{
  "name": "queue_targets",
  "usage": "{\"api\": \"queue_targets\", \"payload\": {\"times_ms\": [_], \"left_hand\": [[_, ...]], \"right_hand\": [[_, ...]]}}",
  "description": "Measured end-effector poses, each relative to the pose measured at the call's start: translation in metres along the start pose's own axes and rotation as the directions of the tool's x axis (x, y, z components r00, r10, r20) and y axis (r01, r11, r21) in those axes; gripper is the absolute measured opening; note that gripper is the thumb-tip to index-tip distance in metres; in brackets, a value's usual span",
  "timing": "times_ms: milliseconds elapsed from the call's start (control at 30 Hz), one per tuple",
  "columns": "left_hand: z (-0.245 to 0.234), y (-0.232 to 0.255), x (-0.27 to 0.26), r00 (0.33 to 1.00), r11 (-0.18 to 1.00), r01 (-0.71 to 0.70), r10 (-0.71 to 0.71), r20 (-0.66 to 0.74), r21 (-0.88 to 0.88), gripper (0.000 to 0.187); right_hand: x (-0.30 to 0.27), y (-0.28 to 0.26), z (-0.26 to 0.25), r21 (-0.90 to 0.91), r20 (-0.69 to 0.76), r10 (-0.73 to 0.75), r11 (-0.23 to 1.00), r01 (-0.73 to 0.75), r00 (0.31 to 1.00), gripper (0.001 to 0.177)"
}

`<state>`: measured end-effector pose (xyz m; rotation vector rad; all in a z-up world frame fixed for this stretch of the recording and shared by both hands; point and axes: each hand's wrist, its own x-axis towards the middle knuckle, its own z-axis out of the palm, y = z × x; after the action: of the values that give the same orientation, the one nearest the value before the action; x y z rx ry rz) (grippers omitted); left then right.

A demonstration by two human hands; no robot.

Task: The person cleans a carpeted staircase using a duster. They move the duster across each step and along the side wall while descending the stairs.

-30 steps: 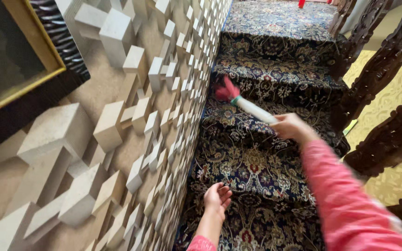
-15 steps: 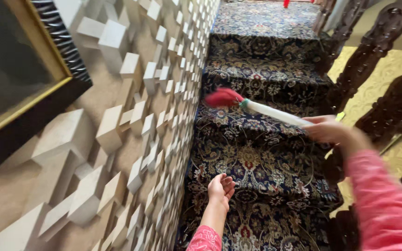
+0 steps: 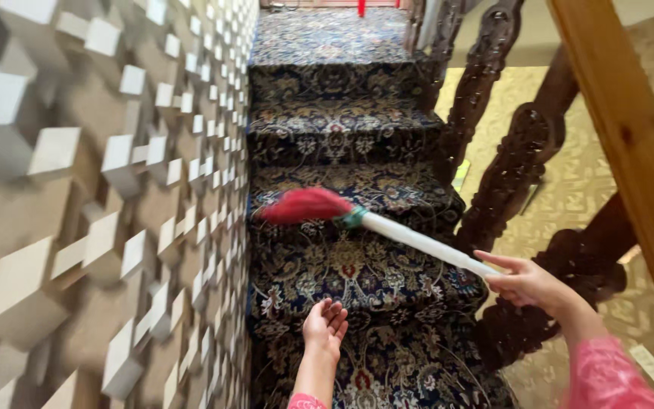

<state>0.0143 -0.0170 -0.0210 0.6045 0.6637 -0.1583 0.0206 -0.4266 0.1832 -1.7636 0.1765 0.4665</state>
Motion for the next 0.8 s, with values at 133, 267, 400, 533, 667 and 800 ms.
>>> {"api": "queue_targets", "payload": {"times_ms": [133,267,400,533,667,800], "left_hand": [[0.003,-0.009,0.003,1.0,1.0,0.001,-0.001,0.015,-0.01,0.023],[-0.014,-0.015,0.007,1.0,1.0,0.021,-0.021,-0.009,-0.006,0.026],[-0.064,-0.014,0.019,1.0,0.999,0.008,-0.008,-0.014,-0.034,0.029],[-0.106,0.012,0.022,0.995,0.998,0.057,-0.06,-0.082,-0.038,0.031],[-0.137,0.037,0.025,0.977,0.995,0.094,-0.099,-0.192,-0.036,0.035],[-0.154,0.034,0.036,0.974,0.998,0.054,-0.059,-0.218,-0.03,0.036]], "right_hand": [[0.039,0.034,-0.008,0.125,-0.25,-0.022,0.991,0.055,0.968,0.068],[0.155,0.052,0.006,0.428,-0.33,-0.037,0.885,0.184,0.943,0.053],[0.25,0.042,0.06,0.772,-0.226,0.13,0.628,0.096,0.965,0.018],[0.291,0.027,0.188,0.515,-0.391,-0.04,0.819,0.255,0.92,0.021],[0.292,0.001,0.291,0.347,-0.13,-0.015,0.936,0.06,0.991,0.038],[0.26,-0.024,0.318,0.157,0.176,-0.006,0.987,-0.022,0.984,0.067]]}}
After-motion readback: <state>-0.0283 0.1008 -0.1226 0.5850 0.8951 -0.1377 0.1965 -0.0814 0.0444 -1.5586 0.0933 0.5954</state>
